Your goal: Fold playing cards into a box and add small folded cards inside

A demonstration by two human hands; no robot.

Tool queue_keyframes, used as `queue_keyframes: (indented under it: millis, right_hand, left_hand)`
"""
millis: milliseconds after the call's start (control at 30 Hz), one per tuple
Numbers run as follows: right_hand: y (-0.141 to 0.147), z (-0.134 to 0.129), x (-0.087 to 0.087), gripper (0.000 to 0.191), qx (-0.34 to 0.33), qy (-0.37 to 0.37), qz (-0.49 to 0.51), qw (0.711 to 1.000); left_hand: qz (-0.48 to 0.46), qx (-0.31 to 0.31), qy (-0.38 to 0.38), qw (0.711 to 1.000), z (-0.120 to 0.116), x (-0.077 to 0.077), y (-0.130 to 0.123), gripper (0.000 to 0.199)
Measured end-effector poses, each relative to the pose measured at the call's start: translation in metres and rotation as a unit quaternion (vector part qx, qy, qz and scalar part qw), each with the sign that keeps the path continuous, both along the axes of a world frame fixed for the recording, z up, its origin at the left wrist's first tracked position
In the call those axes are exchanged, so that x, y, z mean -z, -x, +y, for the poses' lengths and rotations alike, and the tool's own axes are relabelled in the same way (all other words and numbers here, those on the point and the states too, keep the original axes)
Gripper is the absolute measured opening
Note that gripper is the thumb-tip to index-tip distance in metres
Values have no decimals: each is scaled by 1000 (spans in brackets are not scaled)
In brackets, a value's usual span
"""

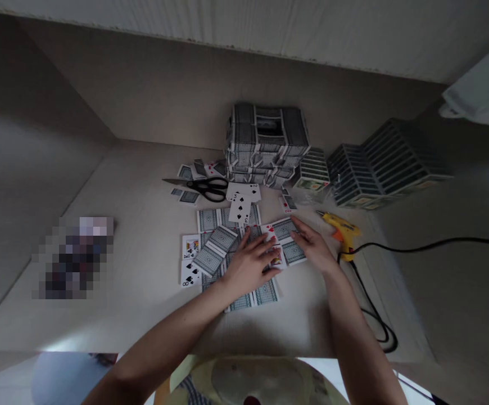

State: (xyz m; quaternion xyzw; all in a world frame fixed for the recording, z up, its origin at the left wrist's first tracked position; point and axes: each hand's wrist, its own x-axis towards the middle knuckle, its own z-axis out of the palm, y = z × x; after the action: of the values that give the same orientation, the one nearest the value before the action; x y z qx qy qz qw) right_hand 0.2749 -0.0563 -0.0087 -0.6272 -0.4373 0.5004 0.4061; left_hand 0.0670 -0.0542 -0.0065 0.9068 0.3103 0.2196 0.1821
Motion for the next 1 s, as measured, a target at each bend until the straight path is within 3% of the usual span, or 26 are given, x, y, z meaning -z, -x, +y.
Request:
queue_keyframes:
  millis: [800,1000]
  right_hand:
    - [2,1,0,61,11,24,-12,1000]
    - [7,-2,4,61,23,-7,-7,1000]
  left_hand:
    - [-3,16,2,1000,1,2,1,37]
    - [-2,11,-20,1000,1,4,0,36]
